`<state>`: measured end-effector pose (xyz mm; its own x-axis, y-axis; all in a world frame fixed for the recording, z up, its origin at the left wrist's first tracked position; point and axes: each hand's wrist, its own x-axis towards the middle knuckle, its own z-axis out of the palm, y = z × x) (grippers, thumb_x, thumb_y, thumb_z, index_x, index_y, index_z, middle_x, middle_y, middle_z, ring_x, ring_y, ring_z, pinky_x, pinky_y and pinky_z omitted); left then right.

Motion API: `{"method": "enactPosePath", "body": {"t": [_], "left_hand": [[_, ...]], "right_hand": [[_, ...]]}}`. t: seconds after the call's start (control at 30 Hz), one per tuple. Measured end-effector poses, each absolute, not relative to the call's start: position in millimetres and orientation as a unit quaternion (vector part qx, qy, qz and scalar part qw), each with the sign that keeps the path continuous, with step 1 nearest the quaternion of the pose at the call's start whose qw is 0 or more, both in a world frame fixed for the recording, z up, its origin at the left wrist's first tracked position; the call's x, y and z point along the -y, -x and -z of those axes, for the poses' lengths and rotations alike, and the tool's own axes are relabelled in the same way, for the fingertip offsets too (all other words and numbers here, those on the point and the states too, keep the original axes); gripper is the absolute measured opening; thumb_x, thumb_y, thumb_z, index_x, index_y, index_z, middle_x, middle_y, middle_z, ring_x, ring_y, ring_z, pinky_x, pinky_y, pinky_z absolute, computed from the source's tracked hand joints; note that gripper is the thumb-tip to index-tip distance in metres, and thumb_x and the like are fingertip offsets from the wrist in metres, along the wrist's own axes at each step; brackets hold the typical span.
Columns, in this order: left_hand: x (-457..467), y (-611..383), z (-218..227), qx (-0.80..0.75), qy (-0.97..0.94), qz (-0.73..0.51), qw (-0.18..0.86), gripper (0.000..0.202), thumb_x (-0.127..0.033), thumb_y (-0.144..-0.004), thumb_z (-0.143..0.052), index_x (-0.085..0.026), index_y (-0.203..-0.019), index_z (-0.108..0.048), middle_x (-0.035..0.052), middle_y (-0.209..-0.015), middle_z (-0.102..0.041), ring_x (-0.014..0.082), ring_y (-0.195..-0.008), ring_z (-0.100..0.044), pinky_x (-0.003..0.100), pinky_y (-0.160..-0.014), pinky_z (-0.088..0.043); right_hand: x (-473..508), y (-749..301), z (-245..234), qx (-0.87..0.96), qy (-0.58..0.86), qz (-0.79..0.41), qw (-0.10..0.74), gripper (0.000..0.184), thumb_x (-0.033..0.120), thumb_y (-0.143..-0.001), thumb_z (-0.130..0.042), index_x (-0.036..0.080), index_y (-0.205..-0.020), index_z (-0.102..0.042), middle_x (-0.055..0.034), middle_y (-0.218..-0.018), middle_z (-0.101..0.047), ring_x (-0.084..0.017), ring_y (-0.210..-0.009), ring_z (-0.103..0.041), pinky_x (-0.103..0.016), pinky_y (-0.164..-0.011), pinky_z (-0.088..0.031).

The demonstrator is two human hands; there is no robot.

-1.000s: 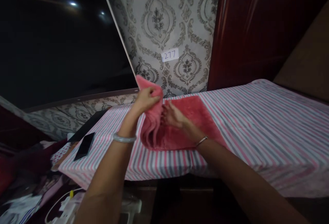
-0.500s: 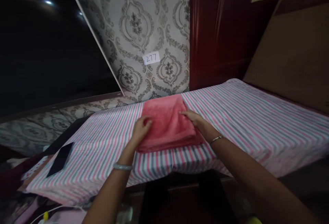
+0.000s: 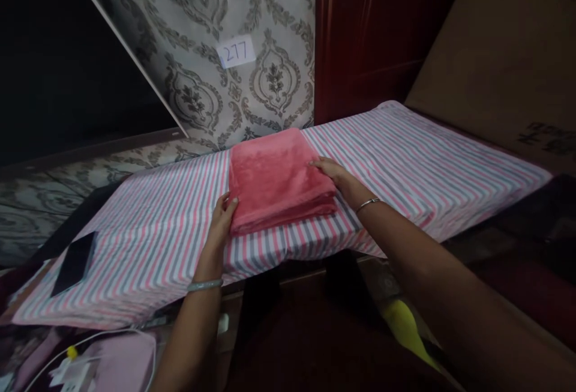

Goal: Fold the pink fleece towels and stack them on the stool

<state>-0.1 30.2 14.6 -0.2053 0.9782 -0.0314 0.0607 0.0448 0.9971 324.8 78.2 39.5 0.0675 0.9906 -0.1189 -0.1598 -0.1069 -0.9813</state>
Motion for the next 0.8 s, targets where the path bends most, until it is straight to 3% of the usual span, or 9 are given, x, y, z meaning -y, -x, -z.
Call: {"method": "enactPosePath", "body": {"t": [0.17, 0.3, 0.37, 0.47, 0.63, 0.8], "left_hand": [[-11.3, 7.6, -7.6, -0.584, -0.496, -0.516, 0.383, 0.076, -0.053, -0.083, -0.071, -0.022, -0.147, -0.043, 0.0173, -0.148, -0.051, 0.0321, -0.137, -0.053, 0.046, -0.114, -0.044], [15.5, 0.5, -9.9, -0.56, -0.686, -0.436, 0.16, 0.099, -0.06, -0.073, -0.079, -0.02, -0.154, -0.037, 0.0198, -0.167, -0.02, 0.0384, -0.155, -0.019, 0.054, -0.124, -0.023], [24.2, -6.0, -14.1, -0.538, -0.755, -0.371, 0.048, 0.101, -0.056, -0.071, -0.082, -0.019, -0.154, -0.038, 0.0208, -0.169, -0.015, 0.0418, -0.156, -0.014, 0.059, -0.124, -0.018], [26.4, -11.7, -17.3, -0.517, -0.794, -0.317, -0.039, 0.085, -0.041, -0.078, -0.078, -0.018, -0.152, -0.042, 0.0224, -0.167, -0.021, 0.0425, -0.153, -0.022, 0.061, -0.122, -0.024], [19.3, -3.5, -6.0, -0.489, -0.817, -0.304, -0.03, 0.067, -0.01, -0.08, -0.061, -0.016, -0.146, -0.05, 0.0196, -0.155, -0.045, 0.0351, -0.145, -0.042, 0.053, -0.119, -0.037], [21.2, 5.2, 4.3, -0.49, -0.805, -0.334, 0.01, 0.062, -0.007, -0.08, -0.056, -0.017, -0.141, -0.055, 0.0188, -0.154, -0.048, 0.0321, -0.143, -0.045, 0.052, -0.119, -0.039]], "right_hand": [[-63.8, -326.8, -46.4, 0.446, 0.454, -0.567, 0.522, 0.054, 0.025, -0.076, -0.076, 0.021, -0.128, -0.06, -0.0087, -0.127, -0.071, -0.024, -0.105, -0.07, -0.038, -0.093, -0.059], [-49.7, -329.1, -53.1, 0.434, 0.461, -0.576, 0.517, 0.08, 0.019, -0.068, -0.081, 0.022, -0.142, -0.051, -0.0088, -0.143, -0.061, -0.027, -0.124, -0.063, -0.039, -0.105, -0.054], [-47.3, -330.3, -56.3, 0.405, 0.463, -0.591, 0.521, 0.082, 0.017, -0.069, -0.078, 0.021, -0.145, -0.048, -0.0084, -0.146, -0.059, -0.026, -0.125, -0.062, -0.037, -0.104, -0.055], [-46.6, -331.9, -54.8, 0.375, 0.476, -0.596, 0.526, 0.085, 0.017, -0.071, -0.074, 0.021, -0.149, -0.043, -0.0081, -0.146, -0.059, -0.023, -0.12, -0.066, -0.034, -0.097, -0.058], [-43.0, -335.4, -30.6, 0.413, 0.529, -0.532, 0.517, 0.093, 0.02, -0.07, -0.075, 0.018, -0.155, -0.037, -0.0117, -0.128, -0.07, -0.028, -0.107, -0.071, -0.04, -0.089, -0.061], [-46.1, -336.9, -9.0, 0.552, 0.562, -0.36, 0.5, 0.088, 0.031, -0.07, -0.075, 0.019, -0.152, -0.043, -0.012, -0.13, -0.067, -0.032, -0.117, -0.065, -0.05, -0.102, -0.053]]}}
